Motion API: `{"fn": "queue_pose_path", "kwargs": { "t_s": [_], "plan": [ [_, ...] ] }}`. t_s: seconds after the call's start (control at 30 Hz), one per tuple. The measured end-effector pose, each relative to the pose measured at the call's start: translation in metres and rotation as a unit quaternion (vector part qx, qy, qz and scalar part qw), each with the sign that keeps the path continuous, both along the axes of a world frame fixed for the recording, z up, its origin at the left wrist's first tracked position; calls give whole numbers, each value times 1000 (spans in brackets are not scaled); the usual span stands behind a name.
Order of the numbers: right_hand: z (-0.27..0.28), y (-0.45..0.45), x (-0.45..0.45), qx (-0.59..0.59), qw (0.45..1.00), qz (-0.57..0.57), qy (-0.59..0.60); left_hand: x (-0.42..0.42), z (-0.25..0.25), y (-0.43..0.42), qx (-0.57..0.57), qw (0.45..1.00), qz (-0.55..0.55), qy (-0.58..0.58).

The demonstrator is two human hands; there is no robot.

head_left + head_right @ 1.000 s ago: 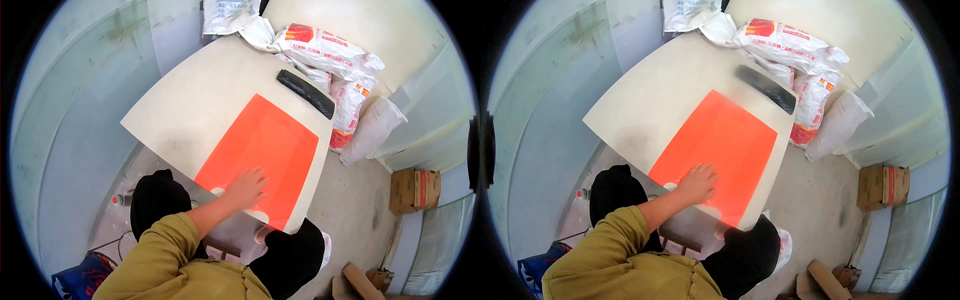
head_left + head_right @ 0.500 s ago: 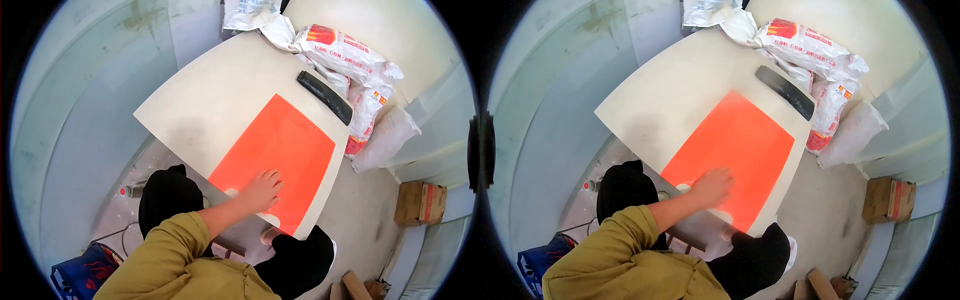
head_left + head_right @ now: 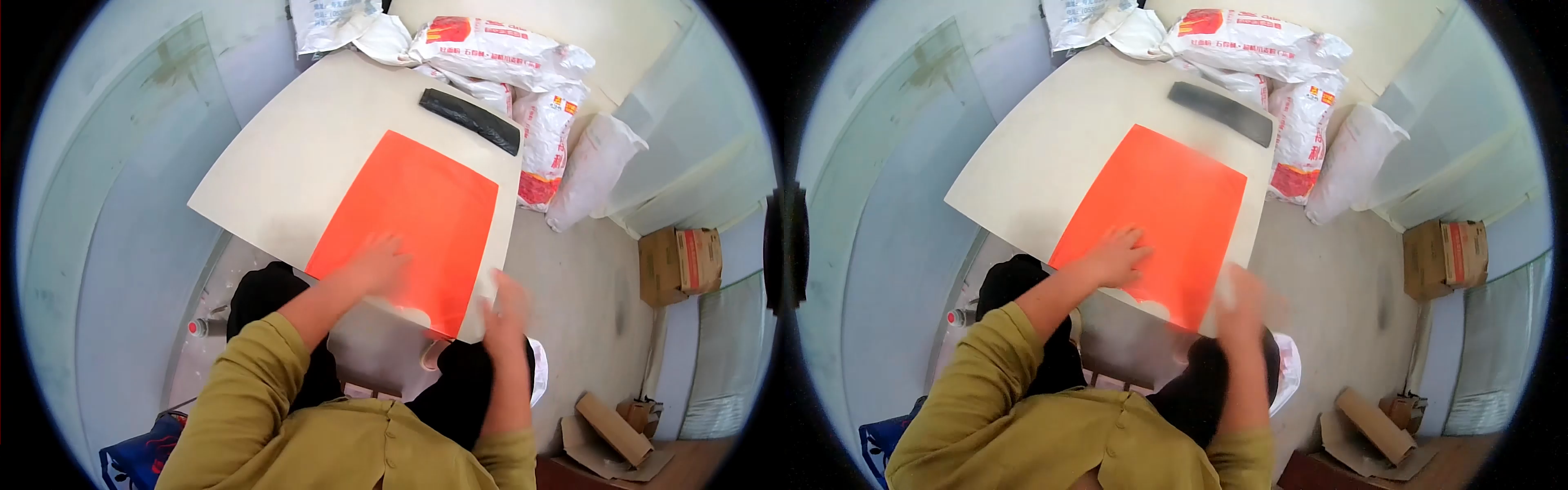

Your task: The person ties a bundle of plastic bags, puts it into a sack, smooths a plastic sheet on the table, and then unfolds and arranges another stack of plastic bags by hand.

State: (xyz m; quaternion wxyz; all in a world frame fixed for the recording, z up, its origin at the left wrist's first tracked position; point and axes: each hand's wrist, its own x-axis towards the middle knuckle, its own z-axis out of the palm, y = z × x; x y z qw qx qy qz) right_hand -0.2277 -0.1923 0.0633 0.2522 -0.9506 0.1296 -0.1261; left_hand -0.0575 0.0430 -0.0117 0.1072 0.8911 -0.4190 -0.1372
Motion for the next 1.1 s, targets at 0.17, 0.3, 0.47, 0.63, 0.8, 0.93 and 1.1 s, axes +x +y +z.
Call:
{"fn": "queue_pose_path", "kwargs": {
  "t_s": [0.17, 0.3, 0.47, 0.63, 0.8, 0.93, 1.1],
  "plan": [
    [-77, 59, 56, -168, 970, 173, 38, 17, 45, 35, 128, 990, 66, -11],
    [-102, 58, 63, -157, 974, 151, 61, 30, 22, 40, 46, 995, 89, 3],
    [-114, 33, 105, -116, 981, 146, 51, 37, 27, 22, 80, 994, 68, -12],
    [-122, 10, 188, -164, 976, 141, -2, 42, 22, 14, 19, 997, 51, -49],
    [-121, -16, 269, -193, 975, 80, 77, 51, 25, 17, -12, 998, 47, -41],
    [-114, -24, 306, -180, 975, 47, 125, 51, 24, 13, -14, 998, 51, -35],
    [-116, -5, 329, -211, 970, 37, 117, 54, 28, 12, -50, 997, 47, -25]
  ]
}}
